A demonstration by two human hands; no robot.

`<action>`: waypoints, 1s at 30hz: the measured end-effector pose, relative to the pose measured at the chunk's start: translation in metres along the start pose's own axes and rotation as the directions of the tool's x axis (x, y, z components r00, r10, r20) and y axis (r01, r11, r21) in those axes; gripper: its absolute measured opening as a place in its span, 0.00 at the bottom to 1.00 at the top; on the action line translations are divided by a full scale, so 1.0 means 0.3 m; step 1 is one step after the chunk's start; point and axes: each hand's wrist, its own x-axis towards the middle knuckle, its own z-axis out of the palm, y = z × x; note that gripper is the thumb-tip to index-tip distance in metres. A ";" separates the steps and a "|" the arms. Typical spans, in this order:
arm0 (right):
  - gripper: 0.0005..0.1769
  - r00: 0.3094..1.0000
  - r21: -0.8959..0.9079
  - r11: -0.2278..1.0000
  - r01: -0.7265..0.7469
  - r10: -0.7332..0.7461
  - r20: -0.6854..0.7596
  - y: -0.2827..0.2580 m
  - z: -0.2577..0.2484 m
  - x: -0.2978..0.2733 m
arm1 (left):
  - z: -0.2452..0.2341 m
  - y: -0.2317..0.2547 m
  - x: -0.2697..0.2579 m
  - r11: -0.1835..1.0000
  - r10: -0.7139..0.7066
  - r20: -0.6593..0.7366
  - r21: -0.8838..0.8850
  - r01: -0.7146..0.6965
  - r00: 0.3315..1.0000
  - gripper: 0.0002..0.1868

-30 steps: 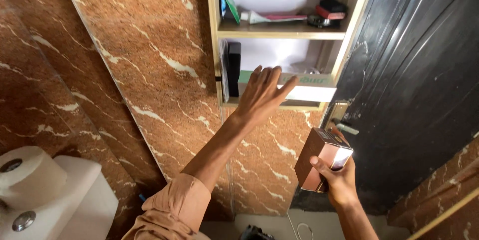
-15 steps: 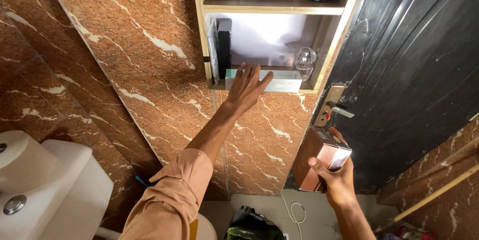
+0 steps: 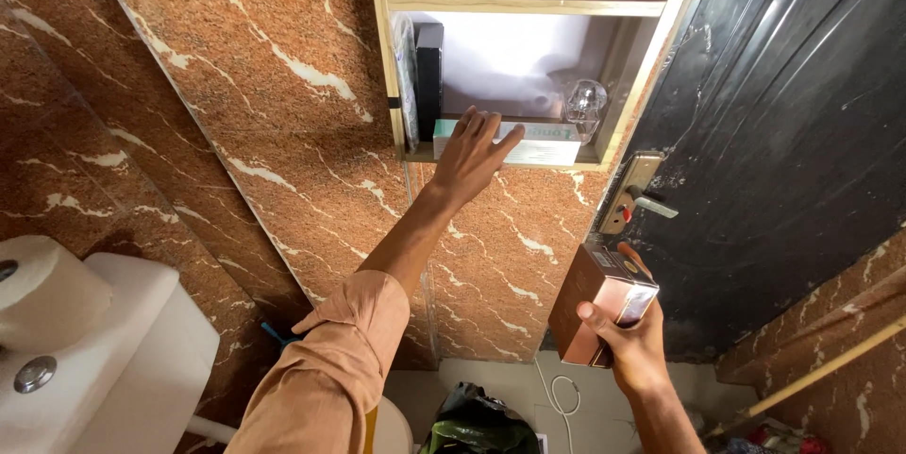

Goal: Organizing items from a bag onto a bathroom shelf.

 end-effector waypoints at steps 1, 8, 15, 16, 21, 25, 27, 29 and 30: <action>0.60 1.000 0.000 1.000 0.005 -0.005 0.002 0.002 0.001 0.002 | -0.025 0.006 0.001 1.000 0.000 -0.004 0.003 0.000 1.000 0.38; 0.58 0.999 0.035 0.999 0.035 -0.035 -0.005 0.024 -0.003 0.037 | -0.229 0.025 0.013 0.986 -0.068 -0.035 -0.156 0.061 0.997 0.41; 0.61 0.992 0.034 0.991 0.126 -0.126 0.003 -0.151 0.109 0.090 | -0.444 -0.030 0.051 0.975 -0.060 -0.227 -0.223 0.008 0.972 0.31; 0.61 0.990 0.035 0.990 0.139 -0.139 0.003 -0.164 0.118 0.106 | -0.474 -0.046 0.068 0.976 -0.056 -0.238 -0.217 0.003 0.970 0.31; 0.62 0.964 -0.011 0.964 0.267 -0.267 0.004 -0.261 0.189 0.155 | -0.582 -0.128 0.146 0.955 -0.081 -0.426 -0.291 -0.051 0.901 0.19; 0.63 0.949 0.012 0.949 0.314 -0.314 -0.020 -0.414 0.277 0.143 | -0.634 -0.222 0.242 0.932 -0.148 -0.456 -0.360 -0.030 0.878 0.17; 0.63 0.958 0.030 0.958 0.286 -0.285 -0.047 -0.456 0.298 0.139 | -0.670 -0.260 0.290 0.966 -0.100 -0.529 -0.255 -0.046 0.843 0.23; 0.64 0.959 0.021 0.960 0.279 -0.278 -0.057 -0.473 0.308 0.126 | -0.655 -0.294 0.348 0.965 -0.106 -0.468 -0.261 -0.023 0.878 0.22; 0.64 0.963 0.012 0.964 0.264 -0.263 -0.062 -0.481 0.310 0.120 | -0.645 -0.307 0.379 0.964 -0.118 -0.397 -0.266 0.009 0.910 0.21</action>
